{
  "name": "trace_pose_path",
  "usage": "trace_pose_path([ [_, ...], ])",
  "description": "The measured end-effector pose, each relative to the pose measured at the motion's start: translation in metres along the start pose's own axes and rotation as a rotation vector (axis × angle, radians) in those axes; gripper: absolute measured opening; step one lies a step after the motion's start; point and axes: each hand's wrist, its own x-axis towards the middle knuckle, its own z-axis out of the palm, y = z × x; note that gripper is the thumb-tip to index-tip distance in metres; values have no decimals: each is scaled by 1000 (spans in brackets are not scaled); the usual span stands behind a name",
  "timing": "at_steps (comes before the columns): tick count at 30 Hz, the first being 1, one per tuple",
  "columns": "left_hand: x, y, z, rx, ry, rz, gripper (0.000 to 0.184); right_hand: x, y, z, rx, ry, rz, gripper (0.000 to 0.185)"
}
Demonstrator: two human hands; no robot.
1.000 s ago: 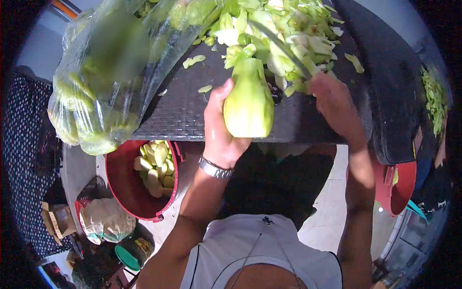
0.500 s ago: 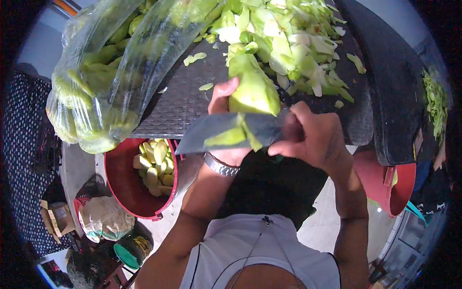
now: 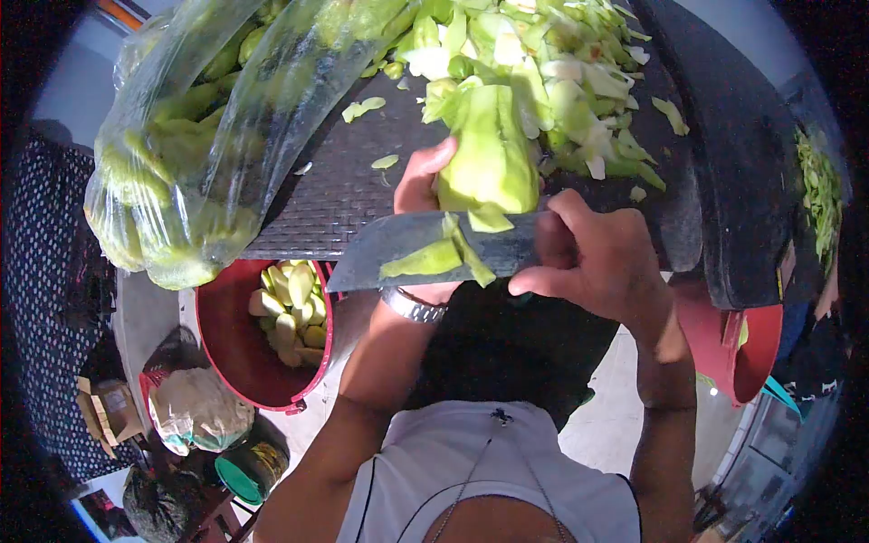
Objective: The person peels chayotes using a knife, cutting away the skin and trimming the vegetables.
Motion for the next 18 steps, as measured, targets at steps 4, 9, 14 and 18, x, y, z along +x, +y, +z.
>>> trace_pose_path([
  [4,5,-1,-2,48,118,26,53,0,4,5,-100,72,-65,60],
  [9,1,-1,1,107,151,77,53,6,26,-2,-64,74,23,62],
  [14,-7,-4,-7,312,255,134,58,7,61,-3,-35,163,159,62],
  [18,3,-5,-3,172,203,57,51,2,28,0,55,-27,79,62],
])
